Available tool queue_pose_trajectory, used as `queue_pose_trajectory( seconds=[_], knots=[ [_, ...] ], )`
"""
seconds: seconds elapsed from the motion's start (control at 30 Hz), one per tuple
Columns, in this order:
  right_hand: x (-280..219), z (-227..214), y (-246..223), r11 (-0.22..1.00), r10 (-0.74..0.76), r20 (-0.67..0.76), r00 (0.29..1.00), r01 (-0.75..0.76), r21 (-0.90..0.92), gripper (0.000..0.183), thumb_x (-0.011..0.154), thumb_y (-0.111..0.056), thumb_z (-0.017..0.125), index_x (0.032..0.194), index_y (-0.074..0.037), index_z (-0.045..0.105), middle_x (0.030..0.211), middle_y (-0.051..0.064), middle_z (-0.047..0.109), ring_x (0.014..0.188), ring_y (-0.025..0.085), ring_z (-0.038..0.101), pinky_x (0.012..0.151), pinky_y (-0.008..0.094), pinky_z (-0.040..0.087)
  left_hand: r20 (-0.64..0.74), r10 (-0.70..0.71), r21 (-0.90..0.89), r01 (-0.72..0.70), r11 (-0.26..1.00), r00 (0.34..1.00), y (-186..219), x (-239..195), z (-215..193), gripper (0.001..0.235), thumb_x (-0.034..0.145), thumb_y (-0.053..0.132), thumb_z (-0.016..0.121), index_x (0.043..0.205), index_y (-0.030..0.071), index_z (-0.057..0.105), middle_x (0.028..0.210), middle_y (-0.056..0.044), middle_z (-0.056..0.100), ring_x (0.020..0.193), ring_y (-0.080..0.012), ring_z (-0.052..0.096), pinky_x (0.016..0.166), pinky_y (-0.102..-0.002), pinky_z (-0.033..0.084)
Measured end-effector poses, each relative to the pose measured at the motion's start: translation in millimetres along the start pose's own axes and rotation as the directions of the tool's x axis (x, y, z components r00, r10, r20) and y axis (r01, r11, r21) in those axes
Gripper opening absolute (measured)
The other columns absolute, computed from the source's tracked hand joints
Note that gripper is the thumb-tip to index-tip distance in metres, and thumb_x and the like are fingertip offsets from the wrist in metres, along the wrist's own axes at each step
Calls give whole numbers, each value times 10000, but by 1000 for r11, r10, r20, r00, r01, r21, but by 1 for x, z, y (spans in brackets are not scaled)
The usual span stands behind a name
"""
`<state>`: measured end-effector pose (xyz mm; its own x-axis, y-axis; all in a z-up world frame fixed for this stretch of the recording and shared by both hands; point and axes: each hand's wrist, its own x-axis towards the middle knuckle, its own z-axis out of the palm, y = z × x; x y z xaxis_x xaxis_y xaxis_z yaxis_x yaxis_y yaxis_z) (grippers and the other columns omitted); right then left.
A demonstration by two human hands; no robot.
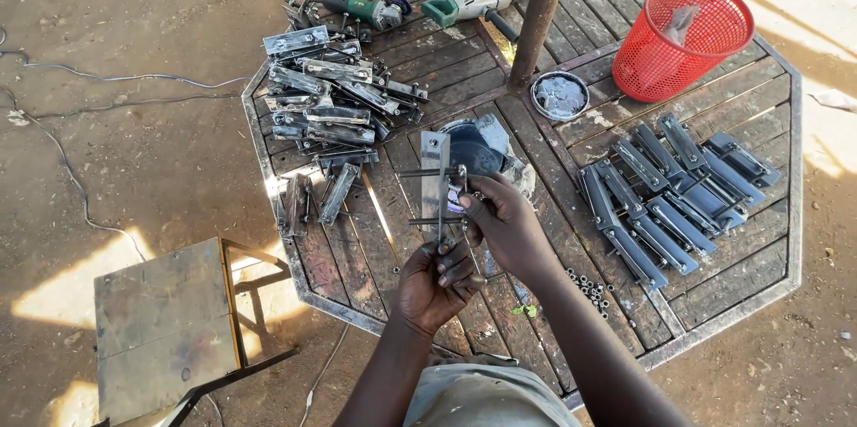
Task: Applying sealant to metal hinges using a cloth and a container of sealant on a wooden workbench in a fabrication area.
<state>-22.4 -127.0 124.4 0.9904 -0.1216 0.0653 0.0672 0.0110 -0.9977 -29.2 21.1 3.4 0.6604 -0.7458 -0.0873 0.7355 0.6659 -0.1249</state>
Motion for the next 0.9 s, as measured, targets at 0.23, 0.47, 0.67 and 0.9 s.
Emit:
queue_pose_trajectory(
  seconds=[0.23, 0.47, 0.67, 0.9],
  knots=[
    [-5, 6, 22, 999, -20, -105, 994, 16, -32, 166, 1007, 12, 553, 1141, 81, 623, 1075, 188, 570, 652, 160, 642, 522, 266, 601, -14, -2, -32, 1, 999, 1000, -6, 1, 2, 69, 945, 158, 520, 877, 162, 532, 664, 71, 346, 538, -55, 361, 638, -249, 359],
    [-3, 2, 24, 909, -122, -83, 989, 78, -409, 166, 951, -123, 714, 1100, -51, 735, 1037, 180, 577, 763, 282, 621, 618, 378, 527, -47, 7, -10, -7, 1000, 999, -5, -1, -6, 37, 939, 166, 534, 904, 155, 528, 667, 84, 333, 551, -42, 351, 626, -228, 340],
    [0, -7, 23, 874, -131, -180, 975, 28, -486, 233, 950, -149, 738, 1142, -57, 641, 947, 127, 535, 665, 269, 629, 573, 386, 520, -110, 76, 88, -66, 994, 991, -2, -3, -8, 36, 964, 156, 520, 928, 152, 525, 677, 82, 326, 557, -43, 356, 638, -226, 350],
    [14, -8, -2, 410, -360, 34, 932, 191, -892, 353, 890, -205, 774, 1224, -124, 695, 1045, 128, 518, 934, 366, 580, 742, 458, 527, -258, 193, 392, -80, 917, 947, 3, -3, -13, 139, 1079, 173, 409, 970, 136, 487, 724, 79, 296, 573, -57, 353, 625, -220, 334]
  ],
)
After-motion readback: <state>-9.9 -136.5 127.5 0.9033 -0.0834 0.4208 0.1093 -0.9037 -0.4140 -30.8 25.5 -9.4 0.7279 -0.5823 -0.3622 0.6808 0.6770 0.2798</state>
